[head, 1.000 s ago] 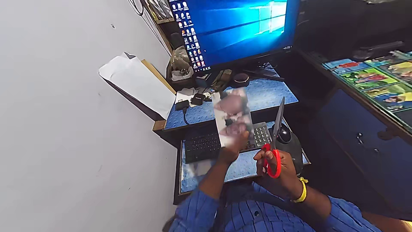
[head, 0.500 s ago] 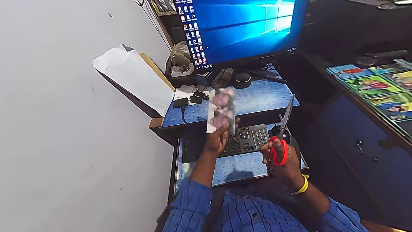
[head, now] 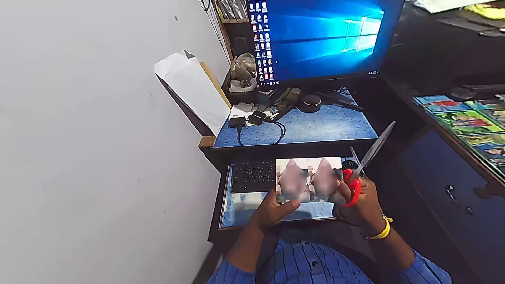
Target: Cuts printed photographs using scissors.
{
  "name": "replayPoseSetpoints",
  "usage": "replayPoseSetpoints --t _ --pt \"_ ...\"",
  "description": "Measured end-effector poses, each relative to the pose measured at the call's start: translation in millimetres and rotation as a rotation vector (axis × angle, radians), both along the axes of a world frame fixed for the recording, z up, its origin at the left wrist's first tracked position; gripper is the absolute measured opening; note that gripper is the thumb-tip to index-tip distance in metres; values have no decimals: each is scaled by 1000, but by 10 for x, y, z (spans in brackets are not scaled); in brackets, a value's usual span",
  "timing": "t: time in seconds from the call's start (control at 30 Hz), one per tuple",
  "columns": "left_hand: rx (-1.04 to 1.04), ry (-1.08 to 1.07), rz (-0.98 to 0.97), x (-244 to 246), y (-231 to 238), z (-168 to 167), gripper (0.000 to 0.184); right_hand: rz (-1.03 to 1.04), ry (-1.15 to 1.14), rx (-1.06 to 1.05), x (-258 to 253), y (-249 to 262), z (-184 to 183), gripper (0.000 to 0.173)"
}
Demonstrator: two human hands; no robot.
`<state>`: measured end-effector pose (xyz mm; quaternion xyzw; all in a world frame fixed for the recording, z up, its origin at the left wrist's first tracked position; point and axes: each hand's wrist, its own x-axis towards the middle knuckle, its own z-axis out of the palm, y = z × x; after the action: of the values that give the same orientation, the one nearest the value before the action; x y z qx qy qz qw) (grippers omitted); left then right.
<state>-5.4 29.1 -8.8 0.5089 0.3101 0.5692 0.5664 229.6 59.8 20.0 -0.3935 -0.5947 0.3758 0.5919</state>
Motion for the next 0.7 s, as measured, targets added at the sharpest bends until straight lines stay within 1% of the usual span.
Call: replayPoseSetpoints --t 0.03,0.07,0.13,0.17,0.23,0.3,0.33,0.4,0.5,0.7 --pt "2 53 37 33 -10 53 54 3 -11 0 23 1 22 16" --pt "9 114 85 55 6 90 53 14 -14 -3 43 3 47 15" --pt "47 215 175 49 78 139 46 56 34 -31 64 -2 94 13" --pt "70 208 212 38 114 154 44 108 77 -53 74 -15 107 15" --pt "108 78 304 34 202 226 37 239 99 -98 90 -49 85 30" --pt "147 -82 356 8 291 335 33 482 90 -130 92 -68 -65 49" --pt "159 -140 371 -13 318 390 33 582 72 -138 51 -96 -134 55" --pt "175 -171 390 -45 323 475 35 684 -26 -123 -62 -185 -186 60" --pt "161 -160 410 -19 251 556 32 736 -140 -84 -191 -285 -169 61" --pt "124 -183 318 94 124 635 25 708 -192 -72 -215 -317 -43 55"
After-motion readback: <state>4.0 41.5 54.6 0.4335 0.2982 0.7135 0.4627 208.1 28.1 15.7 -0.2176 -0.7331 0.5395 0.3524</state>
